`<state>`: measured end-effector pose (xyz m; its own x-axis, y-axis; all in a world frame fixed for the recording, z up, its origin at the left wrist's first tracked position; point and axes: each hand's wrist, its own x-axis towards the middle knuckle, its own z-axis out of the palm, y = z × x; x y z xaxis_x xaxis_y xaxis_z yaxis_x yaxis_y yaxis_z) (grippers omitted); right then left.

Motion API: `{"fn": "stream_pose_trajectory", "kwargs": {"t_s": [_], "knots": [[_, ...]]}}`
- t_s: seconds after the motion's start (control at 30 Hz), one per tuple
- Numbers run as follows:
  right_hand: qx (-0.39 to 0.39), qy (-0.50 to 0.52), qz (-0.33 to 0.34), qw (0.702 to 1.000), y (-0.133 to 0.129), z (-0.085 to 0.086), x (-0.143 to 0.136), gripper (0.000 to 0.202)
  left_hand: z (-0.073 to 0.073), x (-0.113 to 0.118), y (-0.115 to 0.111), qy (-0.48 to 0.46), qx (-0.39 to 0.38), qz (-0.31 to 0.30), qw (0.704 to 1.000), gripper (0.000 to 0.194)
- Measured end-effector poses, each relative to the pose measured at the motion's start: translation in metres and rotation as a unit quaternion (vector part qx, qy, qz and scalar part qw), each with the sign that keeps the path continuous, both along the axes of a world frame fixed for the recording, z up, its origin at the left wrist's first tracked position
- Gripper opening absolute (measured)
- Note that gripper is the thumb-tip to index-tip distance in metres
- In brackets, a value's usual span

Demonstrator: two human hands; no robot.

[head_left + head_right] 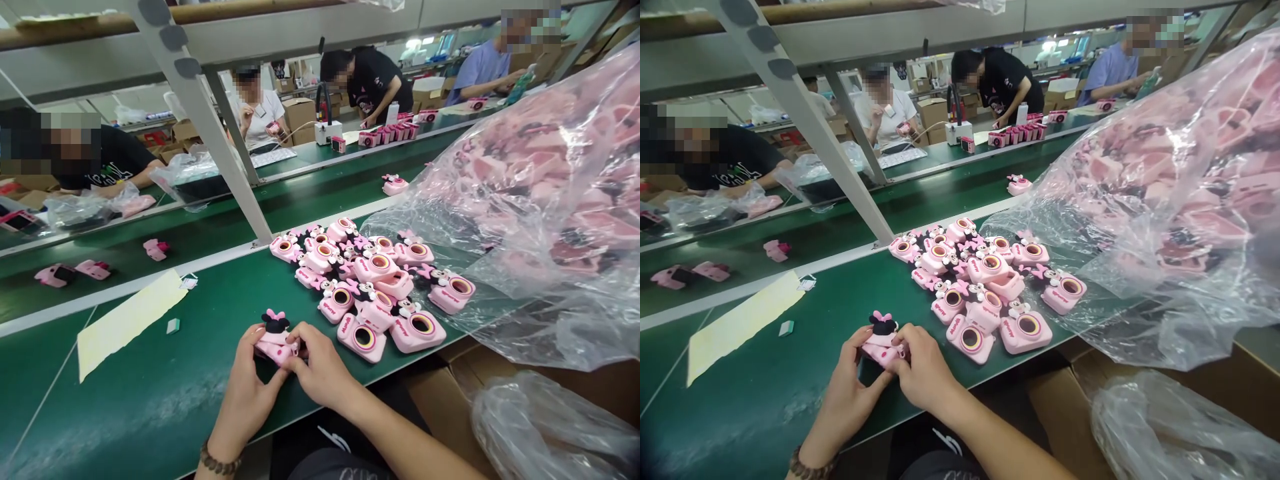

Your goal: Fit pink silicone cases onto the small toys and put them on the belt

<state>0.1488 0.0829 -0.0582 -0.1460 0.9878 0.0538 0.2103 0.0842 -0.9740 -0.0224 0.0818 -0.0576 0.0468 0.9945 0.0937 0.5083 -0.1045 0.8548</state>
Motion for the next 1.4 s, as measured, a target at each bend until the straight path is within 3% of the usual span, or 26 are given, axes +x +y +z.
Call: {"fn": "stream_pose_trajectory", "kwargs": {"t_s": [0.2, 0.43, 0.57, 0.73, 0.9, 1.17, 1.3, 1.4], "knots": [[-0.004, 0.059, 0.011, 0.998, 0.01, -0.01, 0.003, 0.021, 0.003, 0.01, 0.006, 0.016, 0.034, 0.01, 0.999, 0.063], [0.022, 0.001, 0.002, 1.0, 0.008, 0.004, 0.006, 0.023, 0.001, -0.002, 0.015, 0.016, 0.015, -0.076, 0.997, 0.062], [0.014, -0.073, -0.008, 0.997, 0.007, 0.013, 0.007, 0.024, -0.007, -0.005, 0.013, 0.035, 0.037, -0.081, 0.995, 0.062], [-0.027, -0.058, 0.016, 0.998, 0.01, 0.018, 0.006, 0.023, -0.004, 0.0, 0.008, 0.063, 0.055, -0.068, 0.994, 0.058], [-0.004, -0.049, 0.015, 0.999, 0.007, 0.01, 0.004, 0.022, 0.001, 0.007, 0.009, 0.065, 0.059, -0.043, 0.995, 0.058], [0.057, -0.007, -0.069, 0.996, 0.01, -0.007, -0.005, 0.026, -0.007, 0.018, 0.015, 0.09, 0.082, 0.017, 0.992, 0.054], [0.031, 0.033, -0.11, 0.993, 0.027, -0.014, -0.009, 0.018, 0.003, 0.03, 0.028, 0.125, 0.07, 0.04, 0.989, 0.052], [-0.009, 0.078, -0.105, 0.991, 0.038, -0.017, -0.005, 0.02, 0.009, 0.031, 0.034, 0.151, 0.038, 0.021, 0.988, 0.066]]}}
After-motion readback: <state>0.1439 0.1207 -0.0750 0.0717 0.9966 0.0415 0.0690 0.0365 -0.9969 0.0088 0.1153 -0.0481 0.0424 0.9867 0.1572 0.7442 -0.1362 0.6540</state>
